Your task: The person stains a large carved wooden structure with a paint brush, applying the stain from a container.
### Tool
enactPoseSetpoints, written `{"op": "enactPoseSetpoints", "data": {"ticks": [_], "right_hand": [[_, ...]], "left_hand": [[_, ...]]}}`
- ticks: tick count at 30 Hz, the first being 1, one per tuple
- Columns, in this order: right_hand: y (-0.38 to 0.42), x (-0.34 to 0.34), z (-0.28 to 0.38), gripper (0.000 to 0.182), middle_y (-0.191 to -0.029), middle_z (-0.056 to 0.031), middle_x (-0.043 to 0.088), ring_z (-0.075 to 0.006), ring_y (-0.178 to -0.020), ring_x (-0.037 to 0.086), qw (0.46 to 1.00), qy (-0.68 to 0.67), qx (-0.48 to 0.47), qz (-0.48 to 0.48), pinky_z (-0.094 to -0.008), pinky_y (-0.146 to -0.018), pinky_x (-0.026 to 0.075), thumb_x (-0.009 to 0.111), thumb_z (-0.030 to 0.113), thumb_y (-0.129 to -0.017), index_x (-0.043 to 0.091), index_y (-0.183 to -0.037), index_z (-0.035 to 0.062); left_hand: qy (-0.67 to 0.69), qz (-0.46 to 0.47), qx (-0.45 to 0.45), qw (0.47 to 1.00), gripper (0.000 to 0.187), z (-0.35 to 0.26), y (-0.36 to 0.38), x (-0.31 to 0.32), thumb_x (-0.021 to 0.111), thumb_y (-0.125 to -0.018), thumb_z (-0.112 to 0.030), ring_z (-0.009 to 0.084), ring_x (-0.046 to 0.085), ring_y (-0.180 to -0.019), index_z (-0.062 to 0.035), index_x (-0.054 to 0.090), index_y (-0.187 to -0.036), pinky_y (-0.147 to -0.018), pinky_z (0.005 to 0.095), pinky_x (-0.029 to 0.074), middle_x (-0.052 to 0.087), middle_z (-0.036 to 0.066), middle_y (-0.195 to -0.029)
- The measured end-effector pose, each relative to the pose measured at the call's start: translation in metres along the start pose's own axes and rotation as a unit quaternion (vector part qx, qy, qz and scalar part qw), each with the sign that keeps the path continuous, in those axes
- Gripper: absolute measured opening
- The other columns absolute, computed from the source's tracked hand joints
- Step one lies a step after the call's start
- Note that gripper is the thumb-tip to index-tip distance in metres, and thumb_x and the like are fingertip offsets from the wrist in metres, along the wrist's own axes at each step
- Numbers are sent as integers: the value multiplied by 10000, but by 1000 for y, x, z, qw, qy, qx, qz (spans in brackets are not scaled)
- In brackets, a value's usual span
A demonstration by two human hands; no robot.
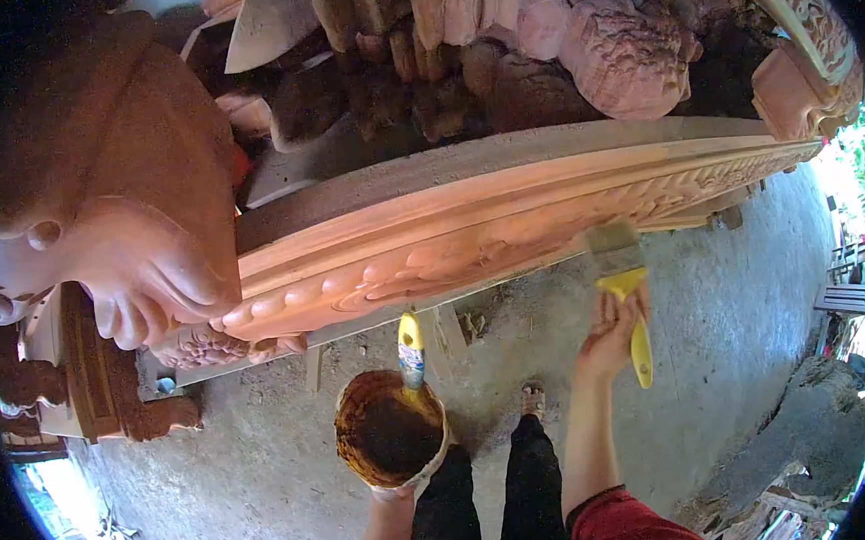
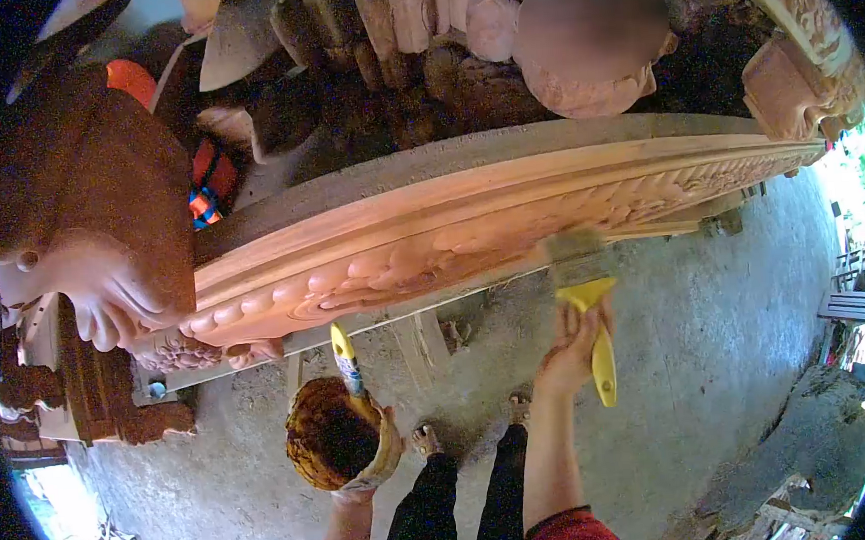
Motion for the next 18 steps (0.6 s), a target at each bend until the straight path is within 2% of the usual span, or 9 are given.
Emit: {"op": "enactPoseSetpoints", "data": {"ticks": [2, 4, 5, 7, 8, 9, 11, 14, 18], "right_hand": [[0, -3, 12, 377, -1106, -115, 506, -220, -1004, 503, 998, 10, -50, -39, -367, -823, 436, 499, 178, -840, 441, -1188, 46], [31, 43, 29, 302, -1065, -118, 543, -231, -947, 537, 851, 425, -302, 58, -311, -741, 467, 518, 132, -827, 509, -1111, 28], [32, 29, -26, 318, -1102, -126, 533, -216, -951, 543, 964, 142, -129, 186, -301, -748, 465, 539, 91, -804, 510, -1114, 25], [75, 49, -46, 348, -1120, -134, 540, -185, -909, 569, 945, 55, -109, 304, -280, -741, 469, 583, 23, -751, 528, -1095, 30], [105, 76, -17, 359, -1102, -133, 556, -171, -863, 589, 877, 266, -271, 295, -270, -727, 475, 606, -6, -720, 545, -1072, 36], [114, 82, -11, 359, -1102, -133, 556, -171, -863, 589, 878, 263, -269, 296, -270, -727, 475, 606, -6, -720, 545, -1072, 36], [139, 104, -21, 276, -1000, -131, 605, -186, -909, 587, 852, 216, -175, 443, -312, -763, 477, 649, 30, -692, 600, -964, 27], [128, 122, -33, 192, -961, -124, 620, -184, -903, 589, 862, 136, -17, 488, -310, -764, 478, 635, 37, -698, 615, -889, 36], [38, 72, -34, 206, -978, -91, 581, -209, -889, 574, 938, 188, 40, 288, -353, -764, 480, 583, 136, -782, 573, -961, 35]], "left_hand": [[35, 28, -29, 999, 504, 6, 0, 13, 360, -850, -392, 234, 353, -1189, -121, 348, -1274, -958, 457, 308, 379, 78, -1289], [113, 81, -64, 988, 494, 11, 3, 37, 346, -863, -381, 230, 344, -1200, -119, 333, -1282, -958, 466, 306, 378, 72, -1291], [161, 113, -80, 977, 505, 12, 5, 52, 342, -864, -387, 233, 338, -1206, -119, 317, -1291, -956, 478, 306, 378, 70, -1292], [641, -12, -189, 744, 560, 26, 11, 47, 495, -768, -436, 267, 367, -1166, -128, 405, -1227, -978, 438, 283, 420, 65, -1249], [761, -61, -210, 610, 579, 29, 15, 44, 546, -736, -452, 278, 377, -1153, -131, 435, -1206, -985, 424, 276, 435, 63, -1235], [739, -121, -182, 637, 550, 29, 17, 14, 507, -763, -447, 270, 361, -1167, -135, 434, -1210, -992, 431, 252, 437, 58, -1236], [139, -7, -47, 989, 503, -6, 16, -3, 410, -820, -437, 253, 339, -1191, -148, 420, -1231, -995, 470, 221, 419, 46, -1262], [229, 9, -32, 973, 540, -25, 19, -8, 381, -822, -476, 242, 327, -1206, -155, 391, -1255, -998, 500, 189, 408, 36, -1276], [300, 27, -28, 953, 557, -37, 4, 3, 443, -807, -470, 269, 317, -1215, -165, 365, -1266, -954, 532, 269, 410, 44, -1272]]}}
Point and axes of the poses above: each hand's wrist, its own y-axis away from the middle knuckle, its own x-axis out of the palm, z = x × y, the point moved 10 cm from there along -y, towards the middle knuckle
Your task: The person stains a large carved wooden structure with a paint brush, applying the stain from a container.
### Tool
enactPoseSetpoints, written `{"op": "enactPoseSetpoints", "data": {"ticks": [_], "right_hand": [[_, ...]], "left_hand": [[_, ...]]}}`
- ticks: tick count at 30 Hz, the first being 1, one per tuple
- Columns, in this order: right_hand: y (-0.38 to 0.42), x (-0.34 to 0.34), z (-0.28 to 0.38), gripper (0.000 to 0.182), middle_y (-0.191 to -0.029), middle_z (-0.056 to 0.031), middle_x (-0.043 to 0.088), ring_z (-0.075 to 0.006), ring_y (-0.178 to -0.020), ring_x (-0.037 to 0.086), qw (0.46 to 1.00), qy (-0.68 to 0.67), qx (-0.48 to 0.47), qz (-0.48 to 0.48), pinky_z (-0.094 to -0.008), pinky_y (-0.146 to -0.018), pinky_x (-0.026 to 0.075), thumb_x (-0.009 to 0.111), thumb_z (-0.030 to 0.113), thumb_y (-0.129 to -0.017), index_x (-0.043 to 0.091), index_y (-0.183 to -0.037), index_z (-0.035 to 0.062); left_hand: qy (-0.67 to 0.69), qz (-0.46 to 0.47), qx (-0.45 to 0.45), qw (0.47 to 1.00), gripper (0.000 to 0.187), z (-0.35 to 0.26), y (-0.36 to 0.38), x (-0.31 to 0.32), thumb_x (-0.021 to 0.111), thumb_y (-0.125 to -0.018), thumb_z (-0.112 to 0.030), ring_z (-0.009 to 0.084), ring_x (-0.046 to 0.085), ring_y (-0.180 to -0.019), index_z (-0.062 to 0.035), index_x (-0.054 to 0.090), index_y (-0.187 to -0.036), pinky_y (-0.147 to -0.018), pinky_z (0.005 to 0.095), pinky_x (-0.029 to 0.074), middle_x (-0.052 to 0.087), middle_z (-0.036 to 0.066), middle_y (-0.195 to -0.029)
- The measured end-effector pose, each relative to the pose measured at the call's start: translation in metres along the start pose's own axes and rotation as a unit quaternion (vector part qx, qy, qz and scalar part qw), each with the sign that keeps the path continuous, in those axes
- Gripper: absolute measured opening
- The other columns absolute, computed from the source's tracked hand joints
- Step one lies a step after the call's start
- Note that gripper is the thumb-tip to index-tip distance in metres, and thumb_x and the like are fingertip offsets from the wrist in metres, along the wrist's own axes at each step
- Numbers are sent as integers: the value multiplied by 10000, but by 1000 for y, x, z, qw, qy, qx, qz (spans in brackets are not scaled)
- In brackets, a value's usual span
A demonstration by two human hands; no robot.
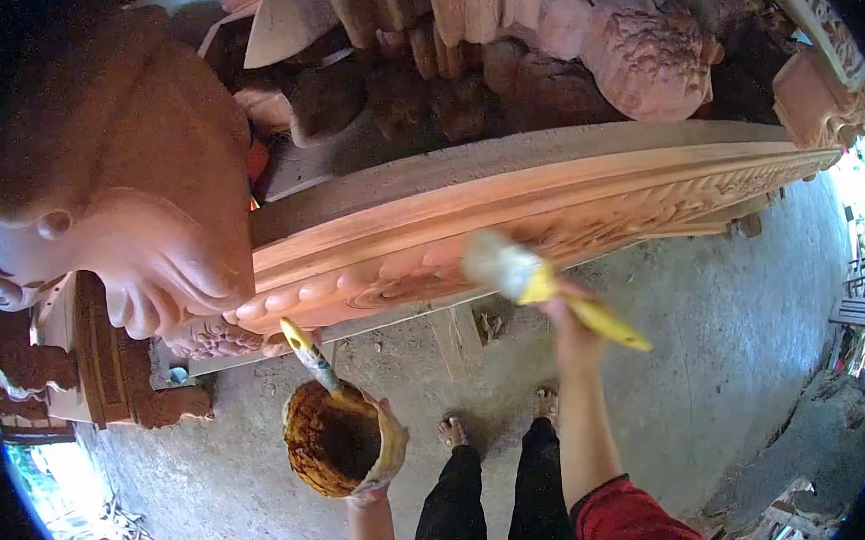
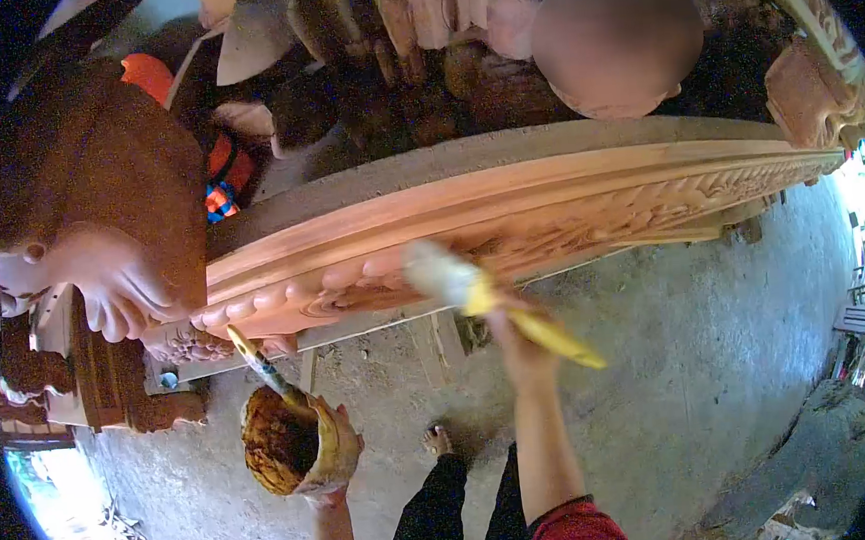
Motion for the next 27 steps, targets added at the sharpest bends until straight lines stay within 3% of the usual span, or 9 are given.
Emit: {"op": "enactPoseSetpoints", "data": {"ticks": [3, 6, 8, 11, 15, 19, 21, 23, 27], "right_hand": [[-6, -82, -9, 322, -1152, -116, 479, -233, -987, 525, 963, -159, -29, -215, -376, -798, 460, 540, 123, -819, 473, -1121, 33], [-6, -119, 32, 245, -1083, -121, 532, -227, -948, 541, 946, -88, -99, -297, -351, -808, 446, 524, 114, -833, 524, -1052, 2], [2, -110, 100, 212, -1020, -132, 572, -222, -914, 548, 874, 280, -228, -327, -320, -792, 443, 521, 118, -841, 564, -989, -27], [-4, -58, 97, 222, -988, -163, 591, -248, -876, 569, 859, 381, -212, -269, -311, -780, 444, 577, 104, -806, 582, -976, -37], [37, 42, 96, 161, -953, -167, 604, -246, -927, 580, 869, 275, -393, -120, -343, -801, 443, 615, 56, -762, 571, -903, -8], [65, 81, 75, 181, -919, -164, 609, -227, -897, 588, 926, 193, -324, 22, -335, -791, 446, 626, 56, -742, 561, -905, 12], [59, 101, 46, 173, -944, -158, 618, -196, -823, 614, 981, 50, -90, 163, -291, -711, 488, 642, 141, -733, 633, -859, 21], [55, 84, 40, 167, -915, -117, 623, -169, -813, 589, 991, 4, -48, 122, -295, -750, 464, 627, 148, -748, 623, -857, 22], [50, 47, 46, 217, -926, -97, 571, -166, -848, 543, 967, -252, -43, 22, -331, -742, 451, 602, 97, -747, 512, -934, 35]], "left_hand": [[64, -2, 30, 998, 571, -12, -12, 1, 475, -797, -463, 283, 321, -1212, -162, 357, -1268, -932, 534, 308, 411, 55, -1269], [-352, 55, 147, 923, 592, -23, -10, 28, 544, -769, -436, 309, 345, -1193, -155, 366, -1258, -877, 539, 377, 418, 93, -1255], [-310, 52, 60, 948, 721, -19, -16, 9, 466, -729, -567, 245, 176, -1266, -203, 270, -1320, -980, 533, 172, 253, -33, -1367], [-315, 2, 107, 943, 704, -27, -18, -14, 465, -739, -565, 285, 274, -1224, -187, 287, -1305, -929, 541, 270, 309, 27, -1339], [-379, 60, 229, 895, 572, -26, -7, 14, 481, -804, -444, 262, 376, -1157, -141, 344, -1269, -942, 455, 319, 382, 75, -1282], [-308, -44, 257, 915, 565, -85, 7, -58, 490, -809, -446, 254, 426, -1111, -111, 376, -1249, -945, 418, 346, 421, 95, -1245], [-288, -51, 247, 924, 572, -98, 18, -51, 475, -797, -482, 278, 443, -1088, -113, 400, -1228, -917, 431, 377, 451, 106, -1210], [-378, 57, 275, 882, 593, -79, 15, 10, 450, -775, -523, 295, 489, -1029, -100, 444, -1190, -868, 441, 424, 502, 122, -1150], [-327, -48, 292, 898, 594, -107, 26, -26, 415, -748, -499, 292, 523, -973, -72, 476, -1157, -850, 435, 433, 523, 126, -1115]]}}
Point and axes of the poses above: each hand's wrist, its own y-axis away from the middle knuckle, its own x-axis out of the palm, z = x × y, the point moved 10 cm from there along -y, towards the middle knuckle
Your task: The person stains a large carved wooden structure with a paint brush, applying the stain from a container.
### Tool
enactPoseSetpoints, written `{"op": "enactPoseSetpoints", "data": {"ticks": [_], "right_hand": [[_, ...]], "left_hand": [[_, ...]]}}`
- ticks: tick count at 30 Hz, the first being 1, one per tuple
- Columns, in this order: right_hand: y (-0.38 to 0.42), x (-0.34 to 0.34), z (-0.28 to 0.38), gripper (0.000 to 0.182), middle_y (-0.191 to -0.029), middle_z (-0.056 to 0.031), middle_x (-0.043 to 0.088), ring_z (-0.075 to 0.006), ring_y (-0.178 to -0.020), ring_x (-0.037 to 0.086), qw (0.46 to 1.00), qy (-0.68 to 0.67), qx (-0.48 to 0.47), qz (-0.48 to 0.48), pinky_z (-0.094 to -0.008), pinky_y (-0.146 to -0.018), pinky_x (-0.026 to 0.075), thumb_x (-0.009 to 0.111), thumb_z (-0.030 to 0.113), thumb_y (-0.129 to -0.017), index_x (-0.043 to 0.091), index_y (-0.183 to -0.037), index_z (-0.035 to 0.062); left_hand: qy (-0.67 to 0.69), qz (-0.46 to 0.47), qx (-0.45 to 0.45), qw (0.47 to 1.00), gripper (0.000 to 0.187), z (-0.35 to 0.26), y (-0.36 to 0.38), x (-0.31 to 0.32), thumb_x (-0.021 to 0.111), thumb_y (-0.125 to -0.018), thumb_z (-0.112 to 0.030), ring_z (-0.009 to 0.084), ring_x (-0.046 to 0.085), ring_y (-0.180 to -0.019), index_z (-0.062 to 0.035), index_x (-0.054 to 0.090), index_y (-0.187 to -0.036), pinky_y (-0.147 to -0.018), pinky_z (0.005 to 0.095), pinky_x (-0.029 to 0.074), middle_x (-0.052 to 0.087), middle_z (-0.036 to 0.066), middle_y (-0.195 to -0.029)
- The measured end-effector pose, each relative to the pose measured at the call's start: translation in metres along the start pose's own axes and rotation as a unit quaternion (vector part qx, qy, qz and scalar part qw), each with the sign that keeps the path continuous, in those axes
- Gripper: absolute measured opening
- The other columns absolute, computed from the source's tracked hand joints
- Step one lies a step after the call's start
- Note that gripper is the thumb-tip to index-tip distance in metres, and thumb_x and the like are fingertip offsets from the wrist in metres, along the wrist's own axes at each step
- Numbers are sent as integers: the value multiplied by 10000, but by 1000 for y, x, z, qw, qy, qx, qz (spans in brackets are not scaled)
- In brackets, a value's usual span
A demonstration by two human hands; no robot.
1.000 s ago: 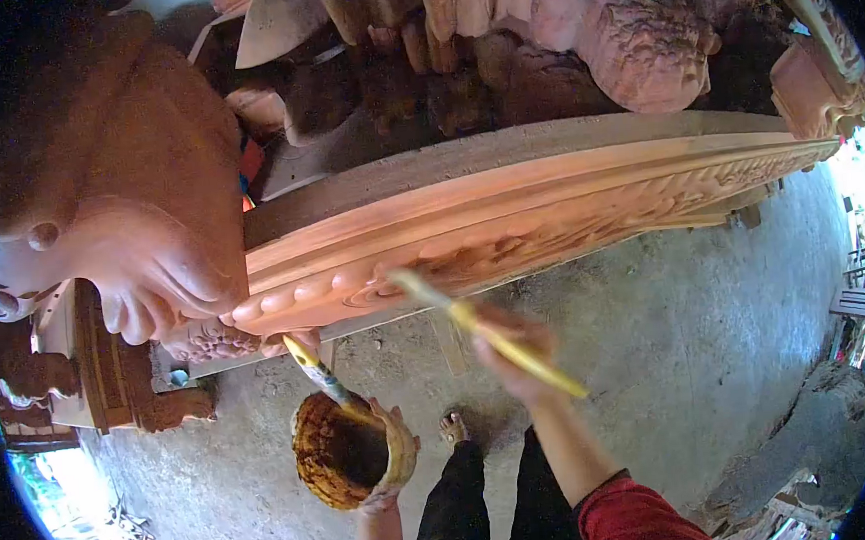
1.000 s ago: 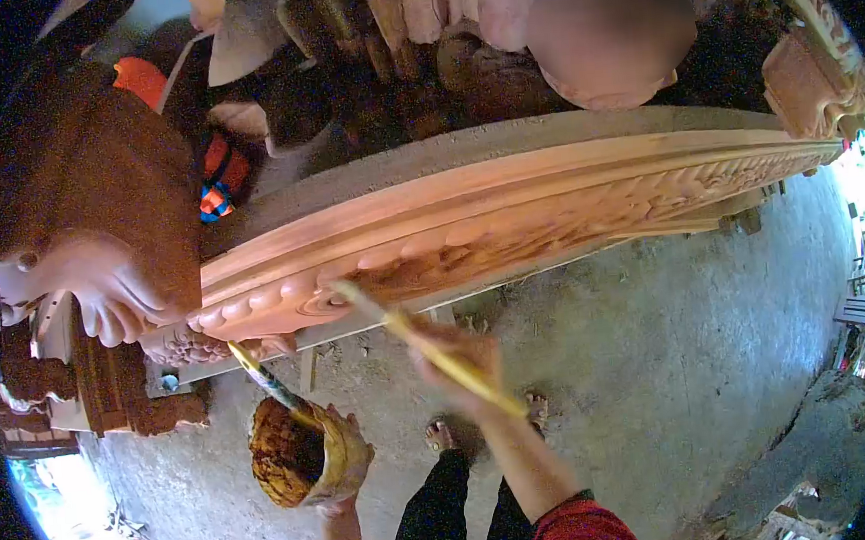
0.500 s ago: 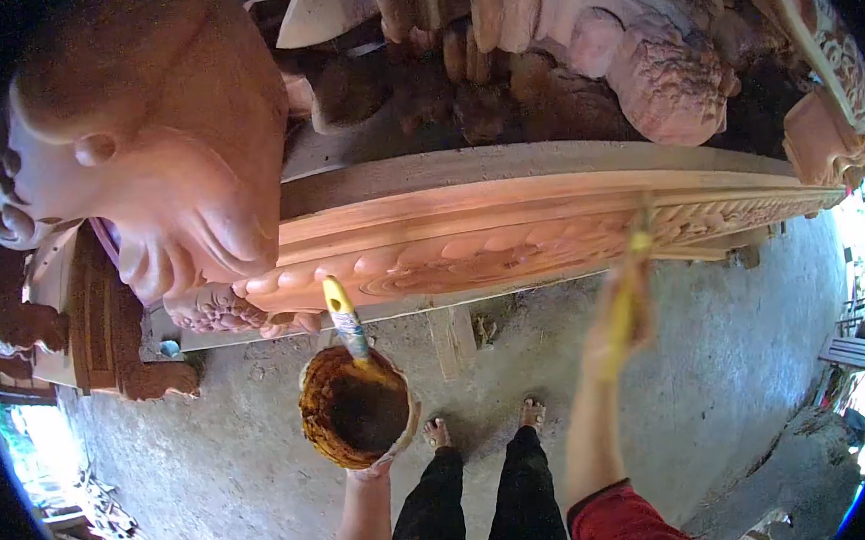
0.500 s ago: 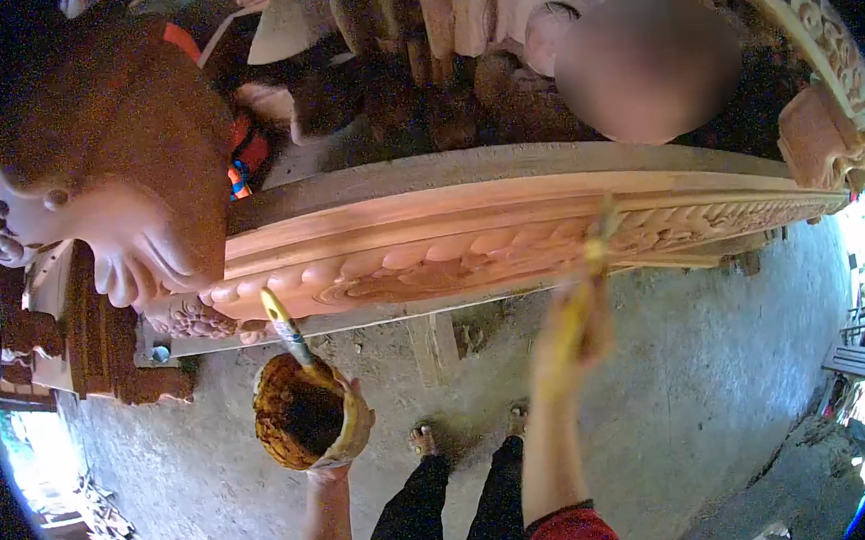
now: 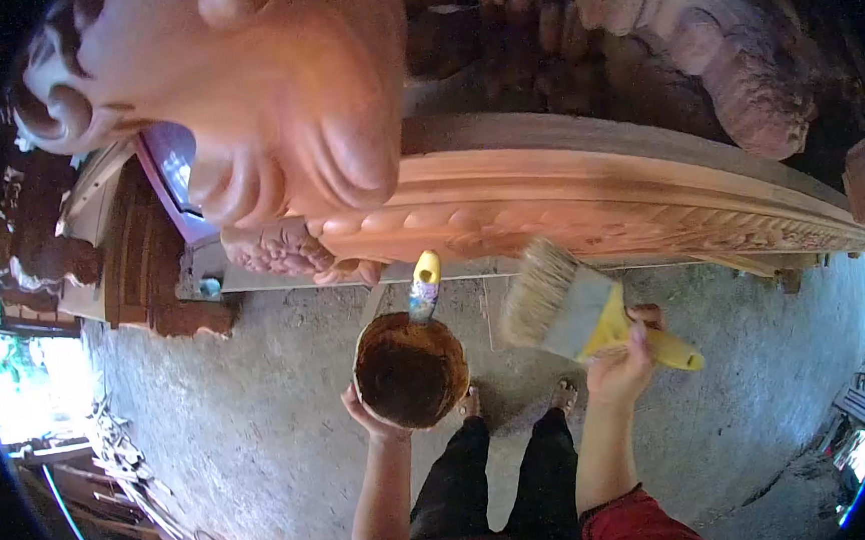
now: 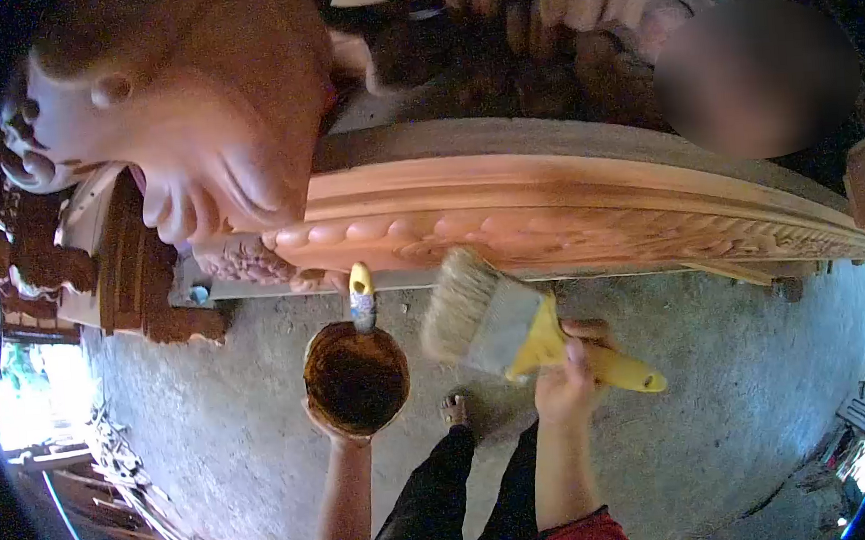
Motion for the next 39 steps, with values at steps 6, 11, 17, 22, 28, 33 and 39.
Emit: {"op": "enactPoseSetpoints", "data": {"ticks": [6, 11, 17, 22, 28, 33, 39], "right_hand": [[44, 42, -27, 192, -878, -94, 591, -138, -777, 564, 978, 99, 105, 150, -279, -691, 469, 597, 71, -753, 533, -924, 11], [79, 77, -53, 195, -835, -111, 628, -130, -728, 602, 921, 207, 203, 258, -244, -644, 490, 605, 61, -759, 563, -935, -13], [87, 82, -62, 167, -806, -109, 633, -117, -634, 597, 860, 299, 213, 355, -232, -567, 485, 626, 78, -753, 592, -897, 2], [80, 82, -49, 149, -815, -113, 630, -116, -623, 592, 875, 280, 168, 357, -227, -552, 479, 635, 83, -746, 605, -872, 10], [32, -20, 11, 307, -1176, -159, 458, -229, -1020, 489, 993, 111, 45, -14, -321, -832, 412, 502, 186, -848, 473, -1117, 40], [-11, -31, 87, 383, -1180, -162, 446, -258, -1041, 469, 925, 250, -193, -209, -378, -902, 368, 445, 193, -881, 400, -1196, -21], [3, 114, 18, 289, -1134, -209, 512, -272, -1078, 493, 794, 518, -302, 102, -335, -874, 403, 509, 58, -827, 519, -1101, -34]], "left_hand": [[68, 8, -55, 996, 582, 18, 13, 4, 434, -717, -460, 289, 515, -982, -20, 521, -1088, -847, 407, 416, 542, 134, -1086], [68, 51, -113, 990, 887, 24, 10, 36, 519, -604, -425, 285, 355, -1184, -34, 202, -1335, -998, 390, 256, 361, 140, -1291], [96, 65, -131, 985, 949, 29, 11, 30, 560, -550, -365, 311, 398, -1146, -61, 146, -1348, -991, 421, 278, 401, 161, -1251], [104, 69, -138, 983, 953, 34, 11, 23, 563, -539, -348, 315, 417, -1131, -65, 145, -1348, -983, 428, 296, 413, 166, -1239], [92, 52, -142, 984, 936, 22, 9, 26, 559, -542, -338, 307, 421, -1128, -60, 164, -1344, -983, 411, 298, 408, 164, -1245], [62, 49, -101, 992, 866, 7, 10, 1, 524, -604, -403, 293, 401, -1144, -42, 221, -1330, -980, 392, 294, 402, 151, -1260], [73, 17, -37, 997, 635, -2, 7, -40, 481, -669, -440, 297, 502, -1021, -17, 490, -1143, -892, 387, 394, 520, 148, -1137]]}}
Point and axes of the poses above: each hand's wrist, its own y-axis away from the middle knuckle, its own x-axis out of the palm, z = x × y, the point moved 10 cm from there along -y, towards the middle knuckle
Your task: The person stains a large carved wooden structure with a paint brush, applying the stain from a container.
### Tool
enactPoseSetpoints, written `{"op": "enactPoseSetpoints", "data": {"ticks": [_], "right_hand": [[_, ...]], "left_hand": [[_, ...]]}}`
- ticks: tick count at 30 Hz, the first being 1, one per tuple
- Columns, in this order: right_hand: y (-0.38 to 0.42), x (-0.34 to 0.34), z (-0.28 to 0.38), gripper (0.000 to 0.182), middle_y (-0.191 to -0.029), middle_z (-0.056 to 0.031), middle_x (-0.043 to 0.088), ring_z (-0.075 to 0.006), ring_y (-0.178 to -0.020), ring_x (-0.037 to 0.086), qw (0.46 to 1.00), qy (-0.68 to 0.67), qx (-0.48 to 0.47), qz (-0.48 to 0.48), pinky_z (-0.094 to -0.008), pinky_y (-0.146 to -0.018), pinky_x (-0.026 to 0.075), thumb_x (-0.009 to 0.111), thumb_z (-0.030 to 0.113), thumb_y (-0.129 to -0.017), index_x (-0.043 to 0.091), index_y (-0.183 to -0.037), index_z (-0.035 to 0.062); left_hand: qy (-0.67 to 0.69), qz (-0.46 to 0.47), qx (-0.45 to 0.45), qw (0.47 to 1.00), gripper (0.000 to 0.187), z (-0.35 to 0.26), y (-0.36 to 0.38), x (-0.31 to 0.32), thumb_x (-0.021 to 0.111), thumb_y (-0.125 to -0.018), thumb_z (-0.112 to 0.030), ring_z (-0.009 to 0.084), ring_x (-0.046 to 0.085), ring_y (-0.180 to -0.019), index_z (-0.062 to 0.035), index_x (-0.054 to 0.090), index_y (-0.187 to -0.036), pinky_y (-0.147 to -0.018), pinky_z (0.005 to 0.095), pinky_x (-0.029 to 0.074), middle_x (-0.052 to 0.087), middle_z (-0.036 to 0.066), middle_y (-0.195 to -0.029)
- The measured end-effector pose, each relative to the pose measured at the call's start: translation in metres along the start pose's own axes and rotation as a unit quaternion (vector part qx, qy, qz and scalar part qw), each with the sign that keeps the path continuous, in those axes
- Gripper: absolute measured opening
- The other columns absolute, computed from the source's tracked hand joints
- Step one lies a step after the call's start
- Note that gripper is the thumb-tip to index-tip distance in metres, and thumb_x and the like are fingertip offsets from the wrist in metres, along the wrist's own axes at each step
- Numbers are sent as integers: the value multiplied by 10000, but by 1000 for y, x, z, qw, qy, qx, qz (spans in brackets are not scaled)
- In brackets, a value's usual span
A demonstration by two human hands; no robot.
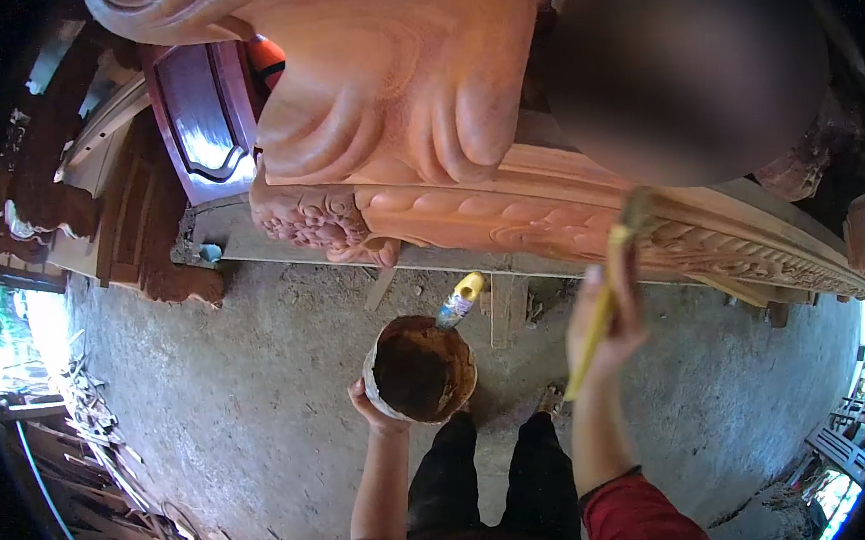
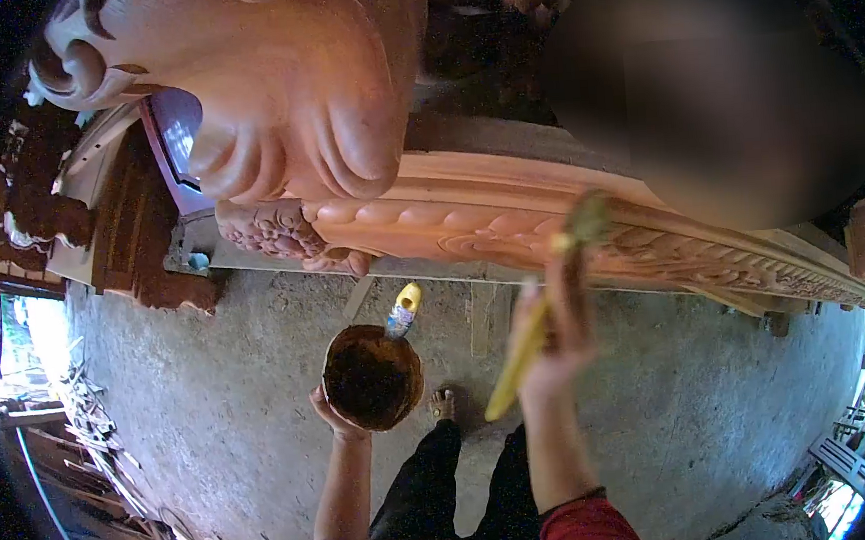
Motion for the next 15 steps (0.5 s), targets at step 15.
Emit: {"op": "enactPoseSetpoints", "data": {"ticks": [15], "right_hand": [[0, -22, -148, 501, -1276, -158, 375, -300, -1189, 349, 807, -504, 298, -80, -452, -979, 281, 509, 268, -855, 351, -1251, 6]], "left_hand": [[4, -48, 1, 999, 652, 12, 35, 2, 432, -722, -517, 305, 465, -1065, -43, 464, -1168, -901, 437, 377, 486, 145, -1176]]}}
Point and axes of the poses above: each hand's wrist, its own y-axis away from the middle knuckle, its own x-axis out of the palm, z = x × y, the point moved 10 cm from there along -y, towards the middle knuckle
